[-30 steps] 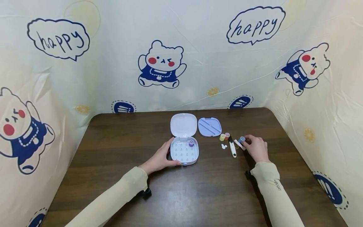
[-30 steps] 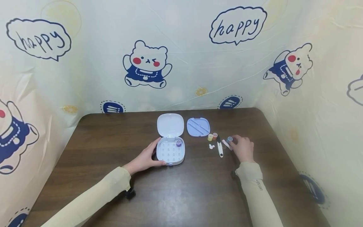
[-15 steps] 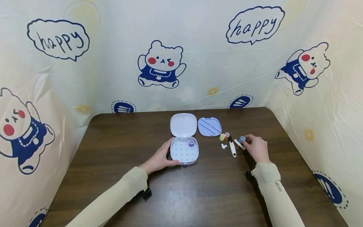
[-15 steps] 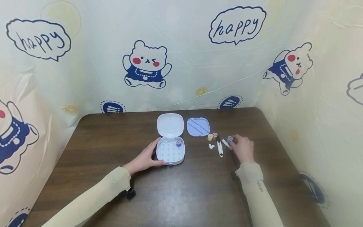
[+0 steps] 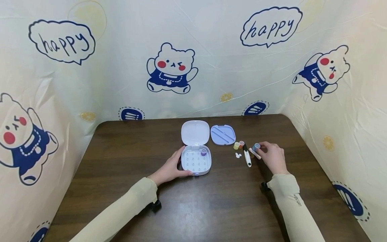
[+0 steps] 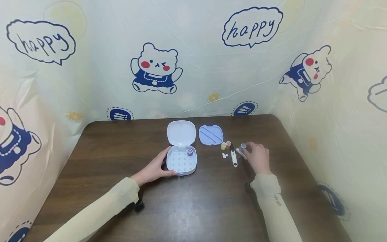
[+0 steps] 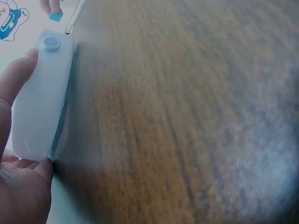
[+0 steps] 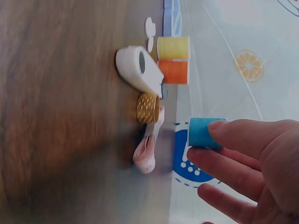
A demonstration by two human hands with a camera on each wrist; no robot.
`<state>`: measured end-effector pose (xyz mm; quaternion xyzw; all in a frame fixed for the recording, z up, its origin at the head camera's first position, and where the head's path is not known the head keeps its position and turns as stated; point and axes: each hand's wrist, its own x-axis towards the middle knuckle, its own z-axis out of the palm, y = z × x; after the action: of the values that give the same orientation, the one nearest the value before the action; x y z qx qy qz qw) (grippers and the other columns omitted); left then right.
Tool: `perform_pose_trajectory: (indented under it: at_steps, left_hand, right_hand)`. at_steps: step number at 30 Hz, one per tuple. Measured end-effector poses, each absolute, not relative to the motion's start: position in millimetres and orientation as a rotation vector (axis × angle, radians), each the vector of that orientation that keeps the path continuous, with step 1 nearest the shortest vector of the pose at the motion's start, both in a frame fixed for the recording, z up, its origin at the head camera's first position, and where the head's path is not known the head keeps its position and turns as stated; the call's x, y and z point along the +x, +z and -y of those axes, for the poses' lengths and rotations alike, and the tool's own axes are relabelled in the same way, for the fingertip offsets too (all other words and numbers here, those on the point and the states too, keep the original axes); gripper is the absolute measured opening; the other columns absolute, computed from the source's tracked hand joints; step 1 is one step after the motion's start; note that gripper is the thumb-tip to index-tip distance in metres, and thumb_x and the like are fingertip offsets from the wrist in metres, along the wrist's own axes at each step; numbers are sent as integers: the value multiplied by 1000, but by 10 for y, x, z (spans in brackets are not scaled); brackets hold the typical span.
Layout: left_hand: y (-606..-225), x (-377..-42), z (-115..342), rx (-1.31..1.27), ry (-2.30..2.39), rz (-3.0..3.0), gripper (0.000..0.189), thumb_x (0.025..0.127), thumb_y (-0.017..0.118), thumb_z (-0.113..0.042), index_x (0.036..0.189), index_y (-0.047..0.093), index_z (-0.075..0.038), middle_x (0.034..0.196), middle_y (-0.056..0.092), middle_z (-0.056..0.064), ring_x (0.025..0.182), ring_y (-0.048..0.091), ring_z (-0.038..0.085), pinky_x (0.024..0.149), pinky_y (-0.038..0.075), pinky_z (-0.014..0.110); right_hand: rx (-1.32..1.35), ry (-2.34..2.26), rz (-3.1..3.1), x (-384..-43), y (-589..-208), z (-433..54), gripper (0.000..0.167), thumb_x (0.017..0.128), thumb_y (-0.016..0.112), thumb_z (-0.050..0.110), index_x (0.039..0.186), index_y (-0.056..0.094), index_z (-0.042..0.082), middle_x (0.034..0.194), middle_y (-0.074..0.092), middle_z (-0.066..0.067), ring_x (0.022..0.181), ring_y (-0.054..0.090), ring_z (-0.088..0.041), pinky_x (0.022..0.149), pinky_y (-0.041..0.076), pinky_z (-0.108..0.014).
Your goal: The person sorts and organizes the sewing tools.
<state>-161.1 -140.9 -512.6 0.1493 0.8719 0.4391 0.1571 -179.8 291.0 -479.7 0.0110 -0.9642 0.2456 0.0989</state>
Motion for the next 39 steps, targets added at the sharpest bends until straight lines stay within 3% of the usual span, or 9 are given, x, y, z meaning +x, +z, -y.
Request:
perform_pose_trajectory:
  at_steps: [16, 32, 39]
  left_hand:
    - [-5103, -1606, 1409, 462, 1255, -2506, 119, 82, 90, -43, 168, 13, -12, 169, 24, 18, 154, 31, 33, 122, 30, 52]
    - [-5123, -1615, 1418, 455, 1259, -2497, 122, 80, 90, -48, 168, 13, -13, 169, 23, 17, 154, 31, 33, 122, 30, 53]
    - [-5118, -1615, 1418, 443, 1257, -2495, 122, 80, 90, -47, 168, 13, -13, 170, 22, 16, 154, 30, 33, 122, 29, 53]
  right_hand:
    - [70, 741, 2916, -1780, -4811, -2732, 28, 99, 72, 19, 118, 73, -2, 107, 77, -21, 121, 57, -48, 103, 35, -64]
    - [279, 721, 2804, -1763, -4789, -2436, 19, 93, 77, 12, 107, 77, 0, 95, 79, -14, 111, 63, -45, 93, 41, -62]
    - [305, 709, 2809, -1761, -4733, -2329, 25, 94, 77, 12, 116, 76, 0, 100, 79, -16, 114, 63, -44, 96, 41, -62]
